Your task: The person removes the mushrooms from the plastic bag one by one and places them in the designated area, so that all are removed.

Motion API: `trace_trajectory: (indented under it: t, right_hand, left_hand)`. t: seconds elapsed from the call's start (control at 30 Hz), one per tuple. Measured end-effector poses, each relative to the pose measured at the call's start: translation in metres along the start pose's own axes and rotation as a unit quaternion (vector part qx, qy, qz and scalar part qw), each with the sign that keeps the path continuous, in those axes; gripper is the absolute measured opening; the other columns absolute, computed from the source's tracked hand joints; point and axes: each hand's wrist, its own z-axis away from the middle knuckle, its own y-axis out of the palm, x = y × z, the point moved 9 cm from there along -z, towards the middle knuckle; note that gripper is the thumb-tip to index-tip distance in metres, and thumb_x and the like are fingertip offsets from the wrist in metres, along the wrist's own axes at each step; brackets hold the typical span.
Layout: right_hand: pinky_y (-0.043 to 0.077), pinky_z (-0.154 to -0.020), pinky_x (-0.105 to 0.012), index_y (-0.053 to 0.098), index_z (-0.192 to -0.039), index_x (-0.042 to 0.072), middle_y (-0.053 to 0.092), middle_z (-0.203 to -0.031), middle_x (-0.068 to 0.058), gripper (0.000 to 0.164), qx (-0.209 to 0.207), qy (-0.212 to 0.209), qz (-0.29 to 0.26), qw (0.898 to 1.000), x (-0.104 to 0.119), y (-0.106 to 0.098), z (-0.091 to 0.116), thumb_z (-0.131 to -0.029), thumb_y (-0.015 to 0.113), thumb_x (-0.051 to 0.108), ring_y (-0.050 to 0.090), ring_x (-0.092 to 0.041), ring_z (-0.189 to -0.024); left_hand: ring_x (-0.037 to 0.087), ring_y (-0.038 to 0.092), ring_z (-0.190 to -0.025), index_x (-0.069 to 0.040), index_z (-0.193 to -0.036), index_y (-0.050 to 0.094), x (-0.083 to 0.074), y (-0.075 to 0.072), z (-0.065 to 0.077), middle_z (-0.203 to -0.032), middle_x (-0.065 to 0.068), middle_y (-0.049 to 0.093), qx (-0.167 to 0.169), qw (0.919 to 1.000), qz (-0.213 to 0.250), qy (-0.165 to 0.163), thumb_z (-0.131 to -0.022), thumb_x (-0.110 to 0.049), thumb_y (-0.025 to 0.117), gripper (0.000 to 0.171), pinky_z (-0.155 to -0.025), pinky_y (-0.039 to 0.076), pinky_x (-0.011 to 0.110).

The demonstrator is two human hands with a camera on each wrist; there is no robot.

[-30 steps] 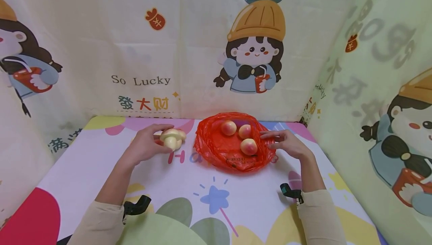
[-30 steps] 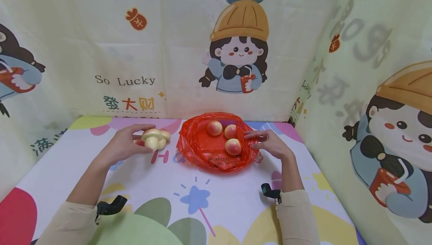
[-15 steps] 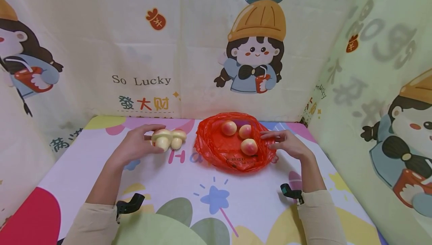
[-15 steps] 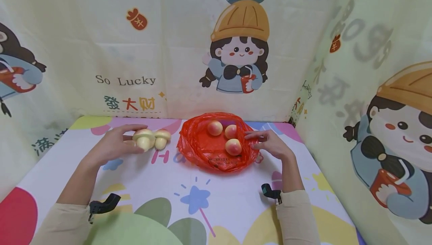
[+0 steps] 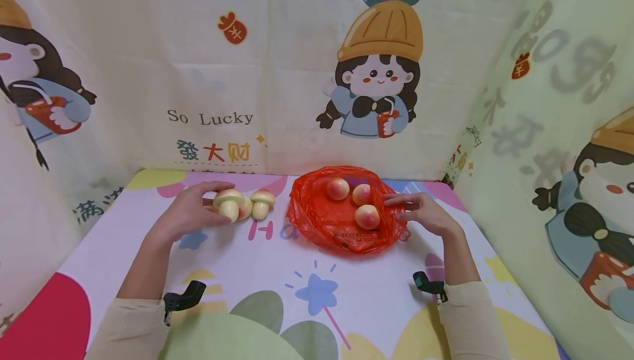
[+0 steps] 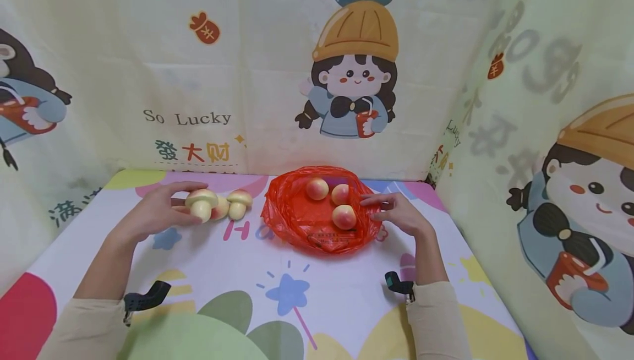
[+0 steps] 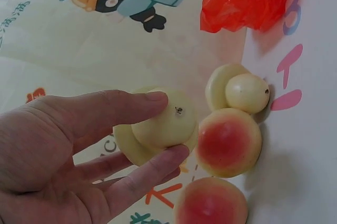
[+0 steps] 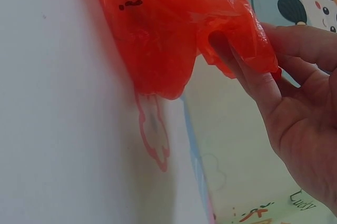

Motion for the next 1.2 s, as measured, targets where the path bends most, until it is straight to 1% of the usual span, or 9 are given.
trace_trajectory:
  t: [0.13, 0.37, 0.47, 0.6, 0.77, 0.83, 0.9, 1.03, 1.2]
  right_hand:
    - [0.060, -0.093, -0.036, 0.076, -0.128, 0.015, 0.059, -0.152, -0.007, 0.035, -0.001, 0.001, -0.002, 1.000, 0.000, 0.000, 0.000, -0.094, 0.069, 0.008, 0.042, -0.039, -0.145]
    - [0.060, -0.093, -0.036, 0.075, -0.128, 0.016, 0.058, -0.152, -0.007, 0.035, 0.000, 0.003, 0.001, 1.000, -0.001, 0.001, 0.000, -0.095, 0.068, 0.007, 0.040, -0.039, -0.146]
    - [0.060, -0.093, -0.036, 0.075, -0.128, 0.016, 0.058, -0.152, -0.007, 0.035, -0.001, 0.004, 0.000, 1.000, -0.002, 0.000, 0.000, -0.095, 0.068, 0.007, 0.040, -0.038, -0.146]
    - [0.059, -0.094, -0.036, 0.075, -0.128, 0.015, 0.058, -0.152, -0.007, 0.035, 0.001, 0.004, -0.001, 1.000, -0.001, 0.001, 0.001, -0.095, 0.068, 0.006, 0.040, -0.038, -0.146]
    - [0.060, -0.093, -0.035, 0.075, -0.128, 0.015, 0.058, -0.152, -0.008, 0.035, 0.003, 0.001, 0.001, 1.000, -0.002, 0.001, 0.000, -0.095, 0.067, 0.005, 0.042, -0.040, -0.145]
    - [0.060, -0.093, -0.035, 0.075, -0.128, 0.015, 0.058, -0.152, -0.008, 0.035, 0.003, 0.001, 0.000, 1.000, -0.002, 0.001, 0.000, -0.095, 0.067, 0.005, 0.042, -0.040, -0.145]
    - [0.060, -0.093, -0.035, 0.075, -0.128, 0.015, 0.058, -0.152, -0.008, 0.035, 0.003, 0.001, 0.000, 1.000, -0.002, 0.001, 0.000, -0.095, 0.067, 0.005, 0.043, -0.040, -0.145]
    - [0.059, -0.094, -0.034, 0.075, -0.128, 0.015, 0.058, -0.152, -0.008, 0.036, 0.004, 0.002, 0.003, 1.000, -0.001, 0.001, -0.001, -0.095, 0.067, 0.005, 0.043, -0.040, -0.145]
    - [0.059, -0.094, -0.035, 0.076, -0.128, 0.017, 0.059, -0.152, -0.007, 0.036, 0.001, 0.005, 0.009, 1.000, -0.001, 0.000, -0.002, -0.095, 0.068, 0.006, 0.044, -0.039, -0.144]
  left_hand:
    - [0.045, 0.062, -0.128, -0.014, -0.150, 0.055, 0.002, -0.003, -0.001, -0.152, 0.018, 0.052, 0.004, 0.9999, -0.013, -0.003, -0.083, -0.022, 0.087, 0.075, -0.097, 0.057, 0.053]
    - [0.046, 0.060, -0.127, -0.017, -0.150, 0.054, 0.007, -0.011, 0.001, -0.150, 0.018, 0.051, 0.001, 0.9993, -0.032, -0.020, -0.084, -0.024, 0.087, 0.075, -0.096, 0.058, 0.053]
    - [0.045, 0.060, -0.126, -0.018, -0.150, 0.055, 0.008, -0.014, 0.002, -0.150, 0.018, 0.051, 0.005, 0.9990, -0.039, -0.019, -0.083, -0.024, 0.087, 0.074, -0.095, 0.058, 0.051]
    - [0.046, 0.059, -0.124, -0.018, -0.149, 0.056, 0.010, -0.020, 0.004, -0.149, 0.019, 0.050, 0.009, 0.9990, -0.043, -0.009, -0.082, -0.025, 0.089, 0.075, -0.092, 0.058, 0.049]
    - [0.048, 0.057, -0.125, -0.016, -0.150, 0.054, 0.015, -0.027, 0.007, -0.148, 0.021, 0.050, 0.014, 0.9987, -0.049, -0.009, -0.080, -0.028, 0.090, 0.079, -0.093, 0.055, 0.055]
    - [0.048, 0.057, -0.125, -0.015, -0.150, 0.053, 0.017, -0.030, 0.008, -0.148, 0.020, 0.051, 0.014, 0.9984, -0.053, -0.012, -0.080, -0.029, 0.090, 0.080, -0.096, 0.054, 0.058]
    - [0.047, 0.057, -0.125, -0.015, -0.150, 0.053, 0.020, -0.033, 0.011, -0.147, 0.019, 0.052, 0.015, 0.9982, -0.057, -0.016, -0.080, -0.030, 0.090, 0.080, -0.096, 0.054, 0.058]
    - [0.045, 0.060, -0.122, -0.015, -0.148, 0.054, 0.026, -0.039, 0.016, -0.143, 0.017, 0.054, 0.016, 0.9975, -0.065, -0.024, -0.080, -0.030, 0.090, 0.078, -0.091, 0.055, 0.054]
    - [0.044, 0.060, -0.119, -0.015, -0.147, 0.053, 0.033, -0.046, 0.021, -0.143, 0.021, 0.050, 0.026, 0.9960, -0.075, -0.041, -0.080, -0.031, 0.089, 0.077, -0.085, 0.054, 0.047]
